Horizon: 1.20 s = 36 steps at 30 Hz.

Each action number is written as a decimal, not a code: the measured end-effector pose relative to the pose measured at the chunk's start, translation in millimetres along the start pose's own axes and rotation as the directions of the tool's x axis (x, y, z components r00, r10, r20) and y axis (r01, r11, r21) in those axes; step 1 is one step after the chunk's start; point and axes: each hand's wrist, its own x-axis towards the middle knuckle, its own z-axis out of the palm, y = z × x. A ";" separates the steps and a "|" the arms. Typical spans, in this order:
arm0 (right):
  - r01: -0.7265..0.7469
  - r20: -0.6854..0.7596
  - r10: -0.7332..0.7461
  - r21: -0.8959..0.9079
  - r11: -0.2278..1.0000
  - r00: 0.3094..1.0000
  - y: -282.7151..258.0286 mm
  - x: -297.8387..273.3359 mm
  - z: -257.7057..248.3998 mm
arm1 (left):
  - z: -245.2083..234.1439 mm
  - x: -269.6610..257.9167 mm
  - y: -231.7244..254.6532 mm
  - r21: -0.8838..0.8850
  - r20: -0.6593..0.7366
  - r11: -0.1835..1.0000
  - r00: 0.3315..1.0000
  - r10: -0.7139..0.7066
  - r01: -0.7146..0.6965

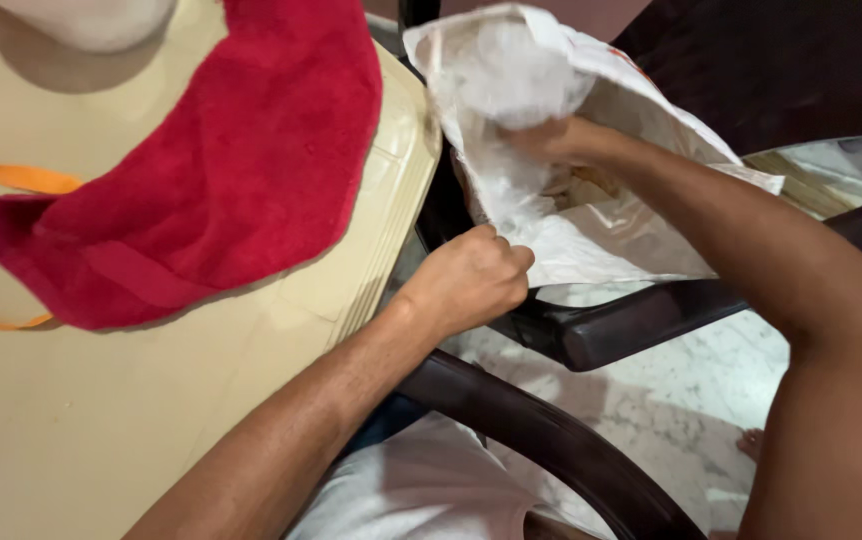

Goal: The person wipes out a plastic container with a cloth and then transfers grains from a plastic bag into the container.

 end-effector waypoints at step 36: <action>-0.168 0.177 0.218 -0.262 0.951 0.960 52.7 -2.9 8.2 | 2.7 58.9 -52.7 -0.069 0.584 0.532 0.467 -0.665 0.844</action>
